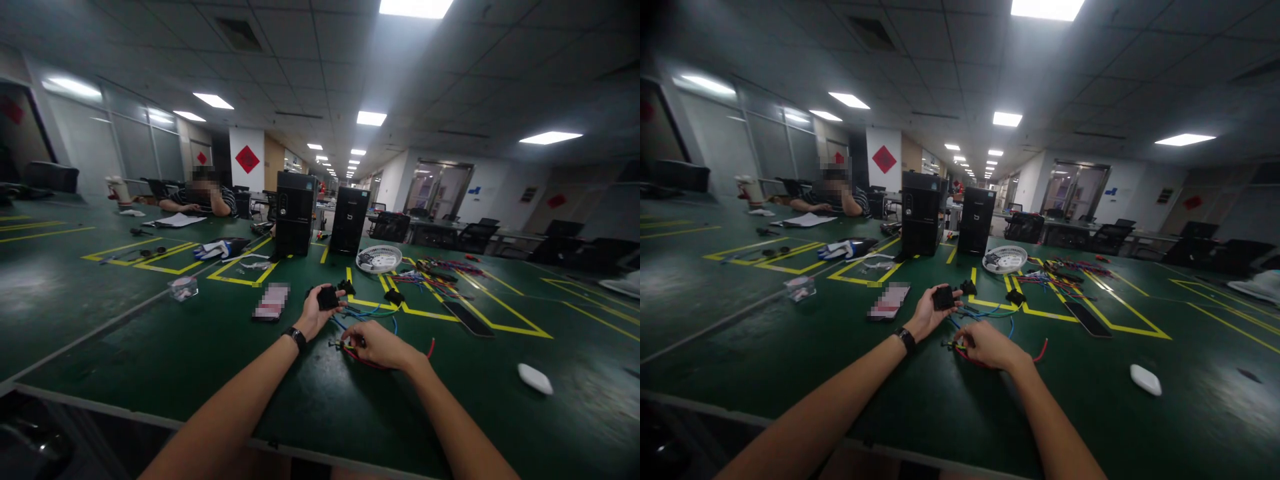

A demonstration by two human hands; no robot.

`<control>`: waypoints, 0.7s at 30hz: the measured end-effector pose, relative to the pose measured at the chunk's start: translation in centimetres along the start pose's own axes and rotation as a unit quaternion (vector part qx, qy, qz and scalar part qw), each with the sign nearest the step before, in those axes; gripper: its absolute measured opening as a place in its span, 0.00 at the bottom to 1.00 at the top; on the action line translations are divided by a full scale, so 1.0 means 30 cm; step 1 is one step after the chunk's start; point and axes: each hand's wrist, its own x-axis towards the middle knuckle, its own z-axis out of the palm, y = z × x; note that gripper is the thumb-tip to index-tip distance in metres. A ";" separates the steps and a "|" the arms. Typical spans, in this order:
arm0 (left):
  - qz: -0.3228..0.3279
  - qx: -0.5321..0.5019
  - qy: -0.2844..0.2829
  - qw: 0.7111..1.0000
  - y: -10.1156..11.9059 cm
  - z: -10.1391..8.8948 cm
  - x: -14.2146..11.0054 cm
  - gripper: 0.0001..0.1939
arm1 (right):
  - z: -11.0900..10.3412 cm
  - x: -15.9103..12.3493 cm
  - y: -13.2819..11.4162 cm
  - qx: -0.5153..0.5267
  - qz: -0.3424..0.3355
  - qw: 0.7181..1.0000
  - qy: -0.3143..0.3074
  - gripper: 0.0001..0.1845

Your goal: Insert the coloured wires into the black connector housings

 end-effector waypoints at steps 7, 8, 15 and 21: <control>0.006 -0.008 0.041 0.999 -0.005 0.021 -0.011 0.11 | 0.014 0.041 -0.015 -0.044 0.025 0.969 0.241 0.19; 0.005 -0.009 0.042 0.999 -0.008 0.025 -0.015 0.12 | 0.021 0.045 -0.015 -0.035 0.017 0.966 0.255 0.19; 0.028 -0.032 0.040 0.998 -0.026 0.033 -0.021 0.12 | 0.051 0.052 -0.022 -0.034 -0.011 0.963 0.269 0.20; 0.053 -0.022 0.063 0.996 -0.023 0.020 -0.007 0.11 | 0.044 0.049 -0.024 -0.043 -0.007 0.957 0.285 0.16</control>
